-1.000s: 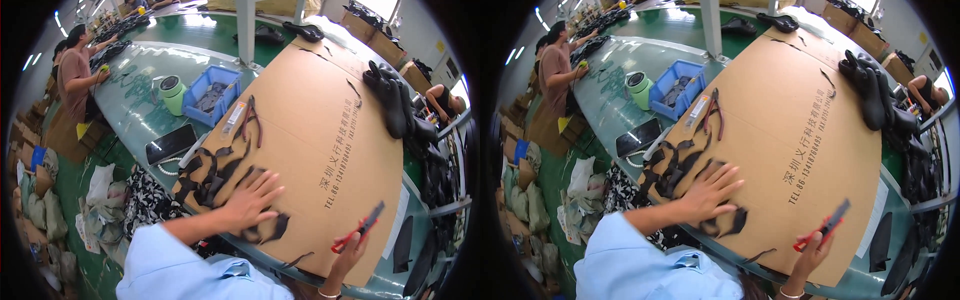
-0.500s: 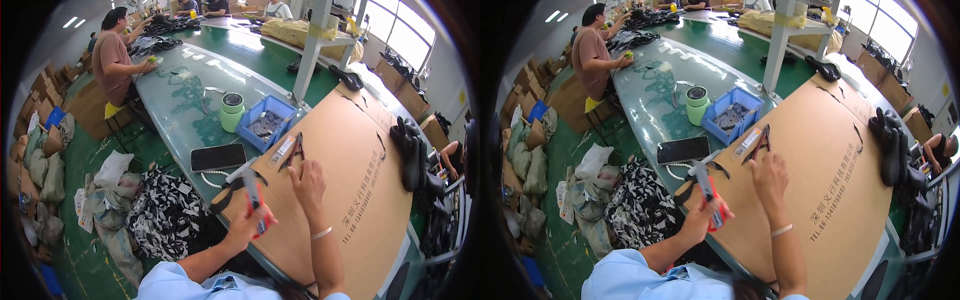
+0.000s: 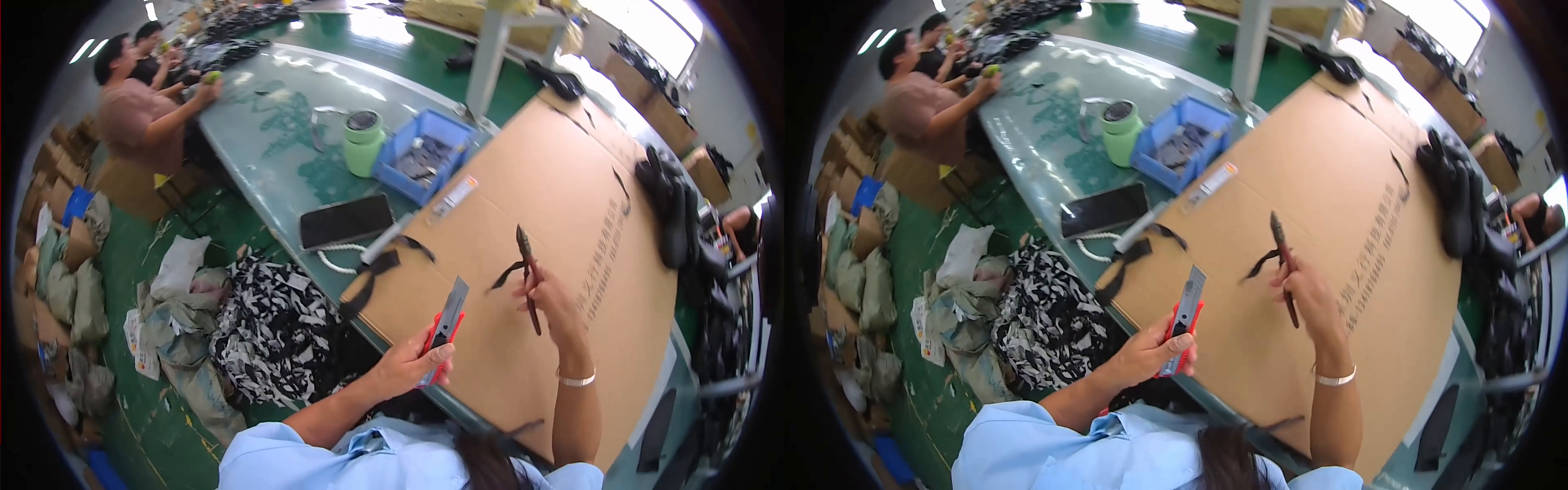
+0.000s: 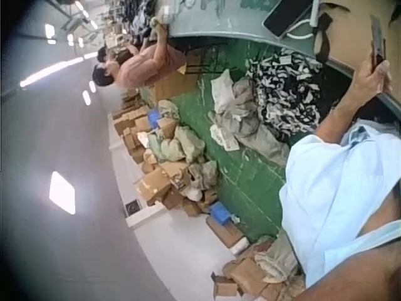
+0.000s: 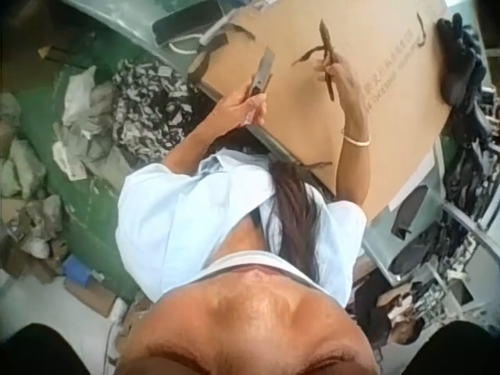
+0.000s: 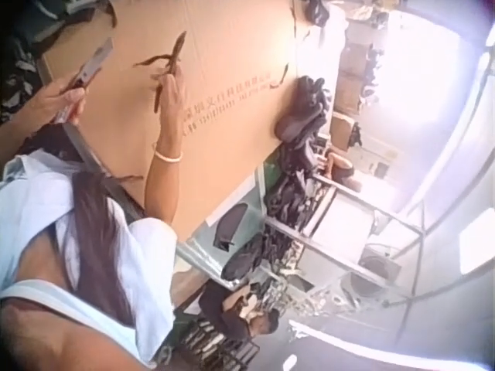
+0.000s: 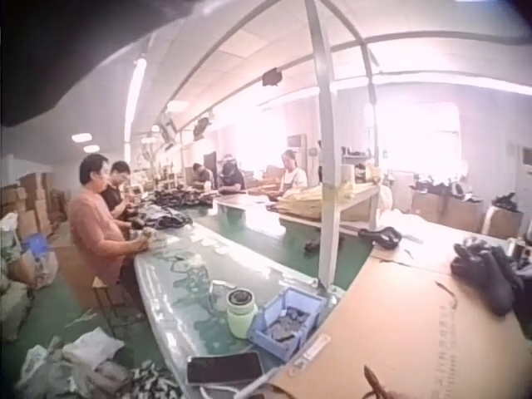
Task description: Trimming excess synthetic material from the edges of bicycle seats using a utility knife.
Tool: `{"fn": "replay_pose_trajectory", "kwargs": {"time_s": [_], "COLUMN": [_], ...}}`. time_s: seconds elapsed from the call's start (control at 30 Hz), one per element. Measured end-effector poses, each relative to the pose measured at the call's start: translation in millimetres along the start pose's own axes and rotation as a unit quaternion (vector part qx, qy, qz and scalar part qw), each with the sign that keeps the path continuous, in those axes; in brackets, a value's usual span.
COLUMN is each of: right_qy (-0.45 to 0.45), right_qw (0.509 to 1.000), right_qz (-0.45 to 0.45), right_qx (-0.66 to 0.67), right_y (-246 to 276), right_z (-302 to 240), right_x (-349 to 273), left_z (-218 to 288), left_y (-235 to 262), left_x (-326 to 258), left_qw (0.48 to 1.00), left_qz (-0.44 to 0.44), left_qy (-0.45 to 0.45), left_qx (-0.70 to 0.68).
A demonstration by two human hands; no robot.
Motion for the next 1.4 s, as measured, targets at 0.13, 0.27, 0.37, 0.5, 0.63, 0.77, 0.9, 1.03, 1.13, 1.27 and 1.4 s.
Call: {"fn": "replay_pose_trajectory", "kwargs": {"time_s": [0.13, 0.27, 0.37, 0.5, 0.63, 0.77, 0.9, 1.03, 1.13, 1.27, 1.4], "right_qy": [0.112, 0.223, 0.248, 0.255, 0.254, 0.211, 0.260, 0.244, 0.201, 0.061, -0.106], "right_qw": [0.959, 0.906, 0.893, 0.882, 0.883, 0.892, 0.887, 0.890, 0.889, 0.975, 0.972], "right_qz": [0.022, 0.071, 0.085, 0.084, 0.061, 0.049, 0.064, 0.056, 0.036, -0.084, -0.172], "right_qx": [-0.258, -0.351, -0.366, -0.388, -0.390, -0.396, -0.377, -0.381, -0.409, -0.195, 0.119], "right_y": [-18, -30, -34, -41, -47, -50, -50, -50, -50, -56, -76], "right_z": [-29, -35, -30, -32, -34, -30, -37, -36, -31, -4, 2], "right_x": [-103, -150, -168, -183, -194, -196, -197, -190, -181, -163, -119], "left_z": [-13, -21, -23, -18, -19, -17, -21, -15, -18, -14, 5], "left_y": [-17, -30, -38, -41, -41, -42, -38, -37, -33, -22, 10], "left_x": [-2, -5, -11, -19, -27, -32, -32, -27, -21, -11, 3], "left_qw": [0.995, 0.985, 0.984, 0.986, 0.985, 0.987, 0.984, 0.983, 0.985, 0.980, 0.987], "left_qz": [-0.057, -0.091, -0.088, -0.079, -0.075, -0.070, -0.090, -0.087, -0.079, -0.137, -0.109], "left_qy": [0.061, 0.088, 0.083, 0.064, 0.061, 0.067, 0.096, 0.100, 0.122, 0.136, 0.103], "left_qx": [0.061, 0.114, 0.130, 0.133, 0.141, 0.128, 0.118, 0.125, 0.093, 0.052, 0.053]}}
Point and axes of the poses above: each hand's wrist, its own x-axis towards the middle knuckle, its own y-axis out of the back of the hand, z = x × y, the point moved 8 cm from there along x, towards the middle knuckle, and after that the axes turned 1 degree about -z, right-handed, at the moved point
